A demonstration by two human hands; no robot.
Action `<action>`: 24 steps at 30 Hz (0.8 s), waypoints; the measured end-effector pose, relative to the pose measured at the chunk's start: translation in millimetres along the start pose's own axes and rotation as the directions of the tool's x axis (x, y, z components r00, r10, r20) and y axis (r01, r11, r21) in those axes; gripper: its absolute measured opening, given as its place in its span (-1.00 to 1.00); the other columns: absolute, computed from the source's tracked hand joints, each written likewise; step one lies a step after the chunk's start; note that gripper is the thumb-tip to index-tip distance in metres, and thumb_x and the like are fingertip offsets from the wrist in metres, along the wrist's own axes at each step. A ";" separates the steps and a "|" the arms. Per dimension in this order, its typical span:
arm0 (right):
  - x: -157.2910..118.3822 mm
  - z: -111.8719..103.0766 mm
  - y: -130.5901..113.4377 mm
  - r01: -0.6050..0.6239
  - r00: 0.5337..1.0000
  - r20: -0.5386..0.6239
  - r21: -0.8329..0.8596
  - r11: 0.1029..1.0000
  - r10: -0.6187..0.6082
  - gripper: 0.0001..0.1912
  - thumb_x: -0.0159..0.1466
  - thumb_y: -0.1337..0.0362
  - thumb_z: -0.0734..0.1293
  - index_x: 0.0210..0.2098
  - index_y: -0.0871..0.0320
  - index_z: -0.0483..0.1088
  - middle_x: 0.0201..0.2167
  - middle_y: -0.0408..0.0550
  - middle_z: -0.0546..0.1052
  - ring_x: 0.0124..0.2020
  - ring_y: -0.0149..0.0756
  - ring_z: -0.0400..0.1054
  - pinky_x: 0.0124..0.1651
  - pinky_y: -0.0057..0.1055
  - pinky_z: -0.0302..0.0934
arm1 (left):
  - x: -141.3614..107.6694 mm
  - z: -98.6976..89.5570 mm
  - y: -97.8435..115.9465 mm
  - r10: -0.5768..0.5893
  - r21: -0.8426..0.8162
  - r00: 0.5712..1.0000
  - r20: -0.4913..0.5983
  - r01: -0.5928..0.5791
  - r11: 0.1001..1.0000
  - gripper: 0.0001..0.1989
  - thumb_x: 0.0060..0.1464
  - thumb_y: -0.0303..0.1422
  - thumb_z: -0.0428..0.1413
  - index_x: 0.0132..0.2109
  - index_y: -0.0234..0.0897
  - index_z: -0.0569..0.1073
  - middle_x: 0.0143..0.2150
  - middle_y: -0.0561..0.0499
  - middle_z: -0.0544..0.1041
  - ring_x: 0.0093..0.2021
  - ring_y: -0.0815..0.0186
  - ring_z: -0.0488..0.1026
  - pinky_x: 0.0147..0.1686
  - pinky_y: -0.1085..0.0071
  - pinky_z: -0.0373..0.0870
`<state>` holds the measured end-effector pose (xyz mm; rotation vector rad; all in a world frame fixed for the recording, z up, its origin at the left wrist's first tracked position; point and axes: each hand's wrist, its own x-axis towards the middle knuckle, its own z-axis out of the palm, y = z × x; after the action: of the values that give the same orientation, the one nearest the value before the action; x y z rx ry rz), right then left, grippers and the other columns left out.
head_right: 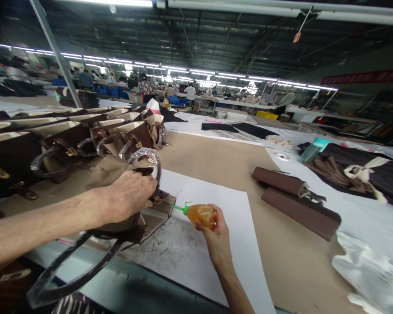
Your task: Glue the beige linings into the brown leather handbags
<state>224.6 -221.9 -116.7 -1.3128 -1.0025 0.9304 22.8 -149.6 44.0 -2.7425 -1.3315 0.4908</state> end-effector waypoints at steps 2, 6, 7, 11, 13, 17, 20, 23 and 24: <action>8.3 4.3 3.7 0.019 1.000 -0.004 -0.035 0.999 -0.019 -0.50 0.04 0.20 0.41 -0.06 0.09 0.22 -0.23 -0.12 0.41 -0.27 -0.20 0.32 -0.21 -0.25 0.30 | -1.3 0.7 -0.9 -0.036 0.007 0.999 0.004 0.036 0.999 -0.78 -0.06 -0.47 0.07 -0.23 -0.48 0.49 -0.22 -0.32 0.55 -0.26 0.01 0.50 -0.31 0.23 0.39; 16.3 8.4 8.8 0.026 1.000 -0.013 -0.093 0.995 -0.027 -0.48 0.01 0.21 0.42 -0.06 0.08 0.25 -0.28 -0.16 0.43 -0.32 -0.23 0.31 -0.19 -0.28 0.26 | -3.8 6.9 -0.1 -0.054 0.015 0.997 0.055 0.053 0.998 -0.77 -0.08 -0.50 0.03 -0.24 -0.43 0.50 -0.23 -0.26 0.56 -0.25 0.07 0.50 -0.29 0.29 0.38; 16.0 7.9 9.2 0.023 1.000 -0.013 -0.103 0.994 -0.024 -0.48 0.00 0.21 0.42 -0.06 0.08 0.25 -0.29 -0.17 0.44 -0.32 -0.22 0.31 -0.20 -0.28 0.25 | -4.7 9.8 0.2 -0.044 0.021 0.997 0.062 0.043 0.999 -0.77 -0.08 -0.50 0.02 -0.25 -0.43 0.51 -0.26 -0.26 0.57 -0.26 0.08 0.51 -0.29 0.30 0.38; 10.4 2.9 9.4 0.000 1.000 0.004 -0.123 0.992 0.000 -0.52 -0.01 0.22 0.43 -0.09 0.08 0.29 -0.31 -0.18 0.45 -0.34 -0.22 0.31 -0.23 -0.32 0.24 | -6.7 27.8 -1.6 0.031 0.033 1.000 -0.003 -0.031 0.999 -0.82 -0.12 -0.50 0.06 -0.32 -0.40 0.53 -0.34 -0.22 0.56 -0.30 0.12 0.51 -0.29 0.32 0.37; 7.3 1.4 9.9 -0.014 1.000 0.020 -0.115 0.993 0.016 -0.54 0.01 0.23 0.41 -0.10 0.07 0.29 -0.31 -0.17 0.45 -0.36 -0.23 0.31 -0.25 -0.33 0.25 | -6.3 37.1 -3.6 0.058 0.049 0.995 -0.077 -0.054 0.997 -0.83 -0.14 -0.50 0.09 -0.33 -0.37 0.52 -0.38 -0.20 0.55 -0.33 0.14 0.50 -0.30 0.33 0.37; 3.4 2.5 10.3 -0.050 0.997 0.059 -0.076 0.996 0.055 -0.53 0.01 0.27 0.41 -0.09 0.07 0.26 -0.31 -0.16 0.43 -0.34 -0.23 0.31 -0.26 -0.31 0.30 | -5.2 41.9 -5.0 0.074 0.080 0.994 -0.082 -0.068 0.994 -0.87 -0.18 -0.45 0.14 -0.37 -0.33 0.53 -0.42 -0.18 0.54 -0.39 0.11 0.50 -0.37 0.31 0.35; 2.0 3.1 8.2 -0.084 0.994 0.072 -0.040 0.996 0.087 -0.54 0.04 0.26 0.40 -0.08 0.06 0.24 -0.29 -0.15 0.41 -0.30 -0.21 0.30 -0.30 -0.31 0.34 | -7.1 37.3 -3.7 0.052 0.101 0.999 -0.016 -0.050 0.994 -0.87 -0.13 -0.41 0.14 -0.36 -0.32 0.54 -0.38 -0.20 0.55 -0.40 0.10 0.50 -0.42 0.30 0.34; 0.9 1.0 5.4 -0.113 0.991 0.072 -0.018 0.993 0.114 -0.55 0.05 0.25 0.39 -0.09 0.07 0.23 -0.31 -0.14 0.41 -0.29 -0.20 0.31 -0.32 -0.31 0.36 | -10.5 37.0 -3.4 0.047 0.111 0.999 0.010 -0.048 0.993 -0.86 -0.08 -0.40 0.11 -0.34 -0.30 0.54 -0.37 -0.19 0.55 -0.41 0.11 0.50 -0.45 0.30 0.33; 0.4 0.1 4.6 -0.122 0.990 0.073 -0.014 0.992 0.122 -0.56 0.05 0.25 0.39 -0.09 0.07 0.23 -0.32 -0.13 0.41 -0.29 -0.20 0.31 -0.33 -0.31 0.36 | -11.7 38.3 -3.7 0.050 0.112 0.999 0.011 -0.051 0.992 -0.86 -0.07 -0.40 0.10 -0.34 -0.30 0.54 -0.38 -0.18 0.55 -0.41 0.11 0.50 -0.46 0.30 0.33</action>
<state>224.7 -221.3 -121.3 -1.3680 -0.9926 1.0747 1.5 -159.6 11.4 -2.6914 -1.1995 0.5633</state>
